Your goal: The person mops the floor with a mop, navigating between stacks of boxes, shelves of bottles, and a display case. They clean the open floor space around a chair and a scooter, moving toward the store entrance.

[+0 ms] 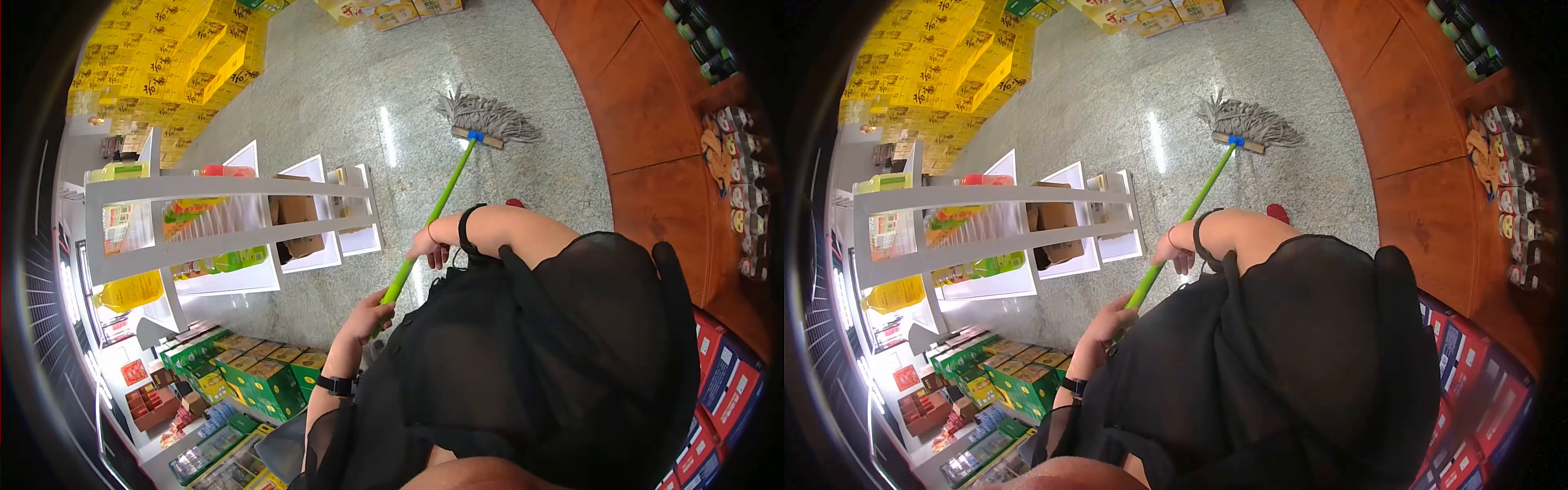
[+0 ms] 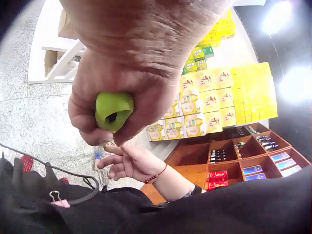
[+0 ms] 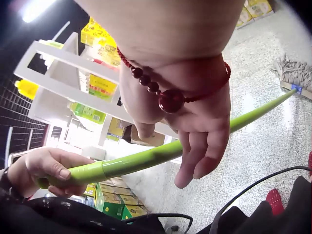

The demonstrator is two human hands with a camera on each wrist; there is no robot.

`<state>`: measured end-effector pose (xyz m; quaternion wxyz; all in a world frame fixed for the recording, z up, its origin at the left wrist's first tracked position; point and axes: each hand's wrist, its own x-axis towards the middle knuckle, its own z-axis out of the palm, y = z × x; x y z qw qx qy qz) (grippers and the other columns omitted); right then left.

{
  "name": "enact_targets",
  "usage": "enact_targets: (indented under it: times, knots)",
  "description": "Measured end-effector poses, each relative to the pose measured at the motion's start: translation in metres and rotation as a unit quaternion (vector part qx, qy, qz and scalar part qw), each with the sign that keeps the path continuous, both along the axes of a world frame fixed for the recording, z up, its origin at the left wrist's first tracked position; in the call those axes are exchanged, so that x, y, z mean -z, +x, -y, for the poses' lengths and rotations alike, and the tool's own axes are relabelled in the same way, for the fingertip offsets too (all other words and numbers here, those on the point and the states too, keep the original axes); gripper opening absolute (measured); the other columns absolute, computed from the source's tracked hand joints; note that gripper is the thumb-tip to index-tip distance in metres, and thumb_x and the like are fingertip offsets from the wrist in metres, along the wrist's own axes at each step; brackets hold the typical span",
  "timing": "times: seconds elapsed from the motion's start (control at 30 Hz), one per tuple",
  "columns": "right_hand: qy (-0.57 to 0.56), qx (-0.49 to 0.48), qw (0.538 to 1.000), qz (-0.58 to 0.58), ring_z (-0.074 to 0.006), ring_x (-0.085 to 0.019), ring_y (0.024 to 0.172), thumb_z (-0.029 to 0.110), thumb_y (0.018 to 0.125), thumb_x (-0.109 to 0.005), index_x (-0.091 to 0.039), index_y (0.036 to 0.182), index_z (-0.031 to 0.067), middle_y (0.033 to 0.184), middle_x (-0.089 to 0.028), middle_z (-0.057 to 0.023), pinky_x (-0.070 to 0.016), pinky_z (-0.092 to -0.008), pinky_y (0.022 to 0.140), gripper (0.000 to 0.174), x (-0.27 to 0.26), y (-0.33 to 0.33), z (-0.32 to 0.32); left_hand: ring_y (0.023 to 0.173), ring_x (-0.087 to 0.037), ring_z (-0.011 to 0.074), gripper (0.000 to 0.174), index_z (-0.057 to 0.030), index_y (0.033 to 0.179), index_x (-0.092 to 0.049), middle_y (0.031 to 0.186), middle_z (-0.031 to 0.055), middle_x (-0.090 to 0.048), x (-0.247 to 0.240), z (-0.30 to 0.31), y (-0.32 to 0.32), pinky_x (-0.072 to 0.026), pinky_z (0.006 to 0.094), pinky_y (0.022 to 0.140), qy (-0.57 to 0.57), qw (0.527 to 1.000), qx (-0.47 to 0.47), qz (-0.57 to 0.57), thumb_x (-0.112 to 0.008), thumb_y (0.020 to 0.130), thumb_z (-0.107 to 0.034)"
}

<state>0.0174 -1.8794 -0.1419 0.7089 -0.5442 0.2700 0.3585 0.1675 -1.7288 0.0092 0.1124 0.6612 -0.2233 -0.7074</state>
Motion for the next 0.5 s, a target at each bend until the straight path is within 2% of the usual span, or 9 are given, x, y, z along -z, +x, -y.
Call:
enact_targets:
  times: [0.13, 0.27, 0.5]
  knots:
    - [-0.022, 0.015, 1.0, -0.009, -0.0261, -0.062, 0.085, 0.047, 0.088, -0.033, -0.041, 0.123, 0.0045, 0.104, -0.058, -0.0215, -0.0517, -0.036, 0.071, 0.056, -0.013, -0.007, 0.009, 0.06, -0.043, 0.0075, 0.044, -0.0019, 0.123, -0.04, 0.073, -0.0007, -0.045, -0.007, 0.018, -0.002, -0.0389, 0.0197, 0.051, -0.009, 0.999, 0.032, -0.019, -0.052, 0.082, -0.011]
    - [-0.01, 0.041, 0.999, 0.0, -0.0265, -0.063, 0.082, 0.048, 0.088, -0.035, -0.042, 0.121, 0.0033, 0.101, -0.059, -0.0222, -0.0518, -0.0357, 0.064, 0.056, -0.037, -0.028, 0.04, 0.058, -0.043, 0.0081, 0.041, -0.0016, 0.121, -0.042, 0.073, -0.0004, -0.045, -0.011, 0.049, -0.008, -0.0388, 0.0205, 0.05, -0.004, 0.999, 0.045, -0.025, -0.052, 0.083, -0.012]
    - [-0.025, 0.14, 0.99, 0.018, -0.0264, -0.063, 0.08, 0.05, 0.087, -0.036, -0.047, 0.115, 0.0009, 0.099, -0.06, -0.022, -0.0518, -0.035, 0.06, 0.057, -0.034, -0.07, 0.116, 0.056, -0.044, 0.0089, 0.042, -0.0014, 0.122, -0.042, 0.069, -0.0005, -0.045, -0.003, 0.15, -0.043, -0.0399, 0.0218, 0.049, -0.007, 0.997, 0.078, -0.002, -0.053, 0.083, -0.013]
